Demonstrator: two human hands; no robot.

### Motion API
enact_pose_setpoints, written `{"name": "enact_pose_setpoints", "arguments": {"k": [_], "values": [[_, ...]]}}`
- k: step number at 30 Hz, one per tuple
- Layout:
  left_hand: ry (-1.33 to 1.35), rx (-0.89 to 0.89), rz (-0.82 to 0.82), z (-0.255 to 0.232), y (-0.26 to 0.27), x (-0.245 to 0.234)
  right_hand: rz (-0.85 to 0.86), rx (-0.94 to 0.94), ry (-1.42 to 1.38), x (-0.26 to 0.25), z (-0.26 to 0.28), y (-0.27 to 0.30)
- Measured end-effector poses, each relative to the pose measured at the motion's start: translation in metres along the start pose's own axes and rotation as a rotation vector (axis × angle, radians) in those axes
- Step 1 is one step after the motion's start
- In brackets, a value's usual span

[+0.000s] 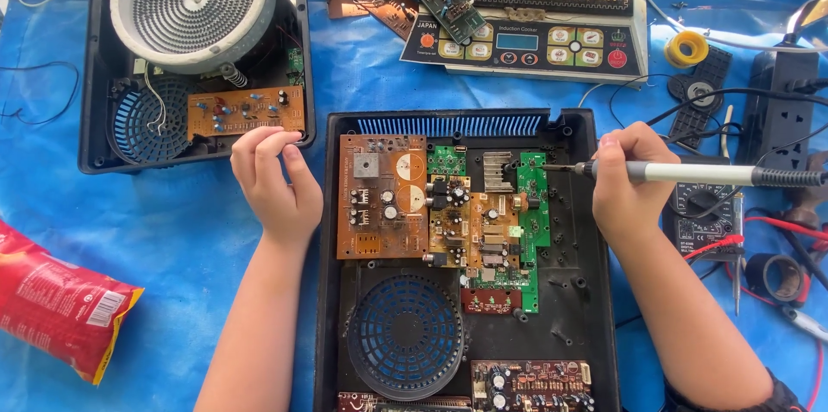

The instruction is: Using a soldering iron to repair or modify components on a circuit board inside an induction cooker housing.

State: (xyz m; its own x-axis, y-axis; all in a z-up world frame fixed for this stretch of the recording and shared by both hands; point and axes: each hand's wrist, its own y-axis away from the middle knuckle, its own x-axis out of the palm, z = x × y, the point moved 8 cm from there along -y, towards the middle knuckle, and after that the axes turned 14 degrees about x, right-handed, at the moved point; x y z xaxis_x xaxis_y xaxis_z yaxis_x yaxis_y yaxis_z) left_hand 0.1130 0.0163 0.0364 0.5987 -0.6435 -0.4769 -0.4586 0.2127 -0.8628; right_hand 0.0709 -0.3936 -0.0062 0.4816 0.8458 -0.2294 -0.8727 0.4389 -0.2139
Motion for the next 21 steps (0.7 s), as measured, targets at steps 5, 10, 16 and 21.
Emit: {"name": "enact_pose_setpoints", "arguments": {"k": [5,10,16,21], "values": [[-0.005,0.000,0.007,0.0001,0.0004,0.0004,0.034,0.009,0.003,0.0044,0.0068,0.0002],[-0.008,-0.011,0.013,0.0008,0.0009,0.0011,0.034,0.016,0.038,0.0040,0.0049,-0.0003],[-0.008,-0.011,0.013,0.0004,0.0006,0.0012,0.049,0.007,0.064,0.0060,0.0085,0.0001],[-0.012,-0.012,0.014,0.0006,0.0010,0.0014,0.053,0.001,0.040,0.0064,0.0088,-0.0001]]}}
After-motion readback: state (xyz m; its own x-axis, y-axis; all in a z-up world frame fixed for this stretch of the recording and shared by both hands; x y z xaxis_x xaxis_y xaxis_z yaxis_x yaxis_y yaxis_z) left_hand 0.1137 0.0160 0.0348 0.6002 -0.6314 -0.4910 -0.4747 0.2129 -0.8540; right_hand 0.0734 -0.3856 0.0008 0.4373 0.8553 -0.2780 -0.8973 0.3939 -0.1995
